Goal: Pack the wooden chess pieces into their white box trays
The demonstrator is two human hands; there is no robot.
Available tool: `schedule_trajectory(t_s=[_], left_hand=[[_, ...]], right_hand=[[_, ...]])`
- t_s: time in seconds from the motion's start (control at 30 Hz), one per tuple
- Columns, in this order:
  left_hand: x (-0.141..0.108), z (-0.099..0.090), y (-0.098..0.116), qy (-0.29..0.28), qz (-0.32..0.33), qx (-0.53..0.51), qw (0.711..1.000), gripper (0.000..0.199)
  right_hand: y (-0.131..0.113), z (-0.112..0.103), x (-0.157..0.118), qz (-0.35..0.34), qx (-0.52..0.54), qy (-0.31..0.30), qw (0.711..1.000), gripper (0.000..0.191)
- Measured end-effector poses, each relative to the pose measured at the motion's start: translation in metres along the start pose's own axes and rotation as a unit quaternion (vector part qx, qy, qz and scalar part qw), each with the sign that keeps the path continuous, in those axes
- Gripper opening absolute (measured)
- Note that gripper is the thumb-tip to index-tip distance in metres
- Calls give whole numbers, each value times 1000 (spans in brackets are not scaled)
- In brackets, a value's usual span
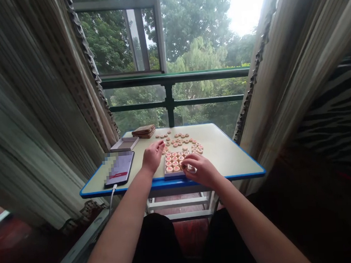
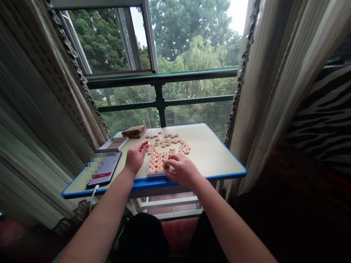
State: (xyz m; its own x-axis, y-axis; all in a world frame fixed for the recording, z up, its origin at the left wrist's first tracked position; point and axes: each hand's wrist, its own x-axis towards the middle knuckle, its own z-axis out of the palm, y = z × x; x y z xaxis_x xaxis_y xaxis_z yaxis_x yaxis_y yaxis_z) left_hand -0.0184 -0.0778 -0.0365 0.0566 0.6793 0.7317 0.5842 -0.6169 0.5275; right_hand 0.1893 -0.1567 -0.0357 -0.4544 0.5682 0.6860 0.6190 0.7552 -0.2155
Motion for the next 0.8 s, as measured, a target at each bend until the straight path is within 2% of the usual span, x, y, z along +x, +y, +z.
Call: schedule_trajectory(t_s=[0.1, 0.2, 0.27, 0.37, 0.43, 0.5, 0.57, 0.6, 0.67, 0.7, 0.8], left_hand=[[0, 4, 9, -21, -4, -41, 999, 35], [-3, 0, 17, -66, -51, -138, 987, 40], [-4, -4, 19, -84, -79, -182, 977, 41], [-4, -7, 22, -90, -114, -254, 956, 42], [-3, -8, 24, -89, -150, -343, 923, 42], [-1, -7, 27, -80, -194, -435, 876, 38], [-1, -6, 29, -75, -231, -492, 836, 34], [0, -6, 30, -81, -244, -503, 825, 32], [-1, -5, 30, -113, -256, -495, 823, 30], [-2, -3, 29, -132, -253, -476, 832, 31], [-6, 0, 25, -168, -205, -378, 887, 37]], right_hand=[[3, 1, -3, 8, 15, 33, 999, 16], [7, 3, -1, 48, 58, 77, 994, 19], [11, 4, 6, 79, 110, 100, 986, 18], [15, 5, 22, 92, 209, 99, 969, 13], [16, 7, 31, 88, 257, 89, 958, 8], [15, 9, 36, 91, 288, 87, 949, 6], [14, 10, 35, 101, 312, 85, 941, 6], [13, 10, 34, 106, 322, 83, 937, 7], [12, 10, 30, 118, 334, 78, 932, 9], [12, 9, 28, 125, 341, 77, 928, 9], [11, 9, 24, 158, 372, 74, 912, 14]])
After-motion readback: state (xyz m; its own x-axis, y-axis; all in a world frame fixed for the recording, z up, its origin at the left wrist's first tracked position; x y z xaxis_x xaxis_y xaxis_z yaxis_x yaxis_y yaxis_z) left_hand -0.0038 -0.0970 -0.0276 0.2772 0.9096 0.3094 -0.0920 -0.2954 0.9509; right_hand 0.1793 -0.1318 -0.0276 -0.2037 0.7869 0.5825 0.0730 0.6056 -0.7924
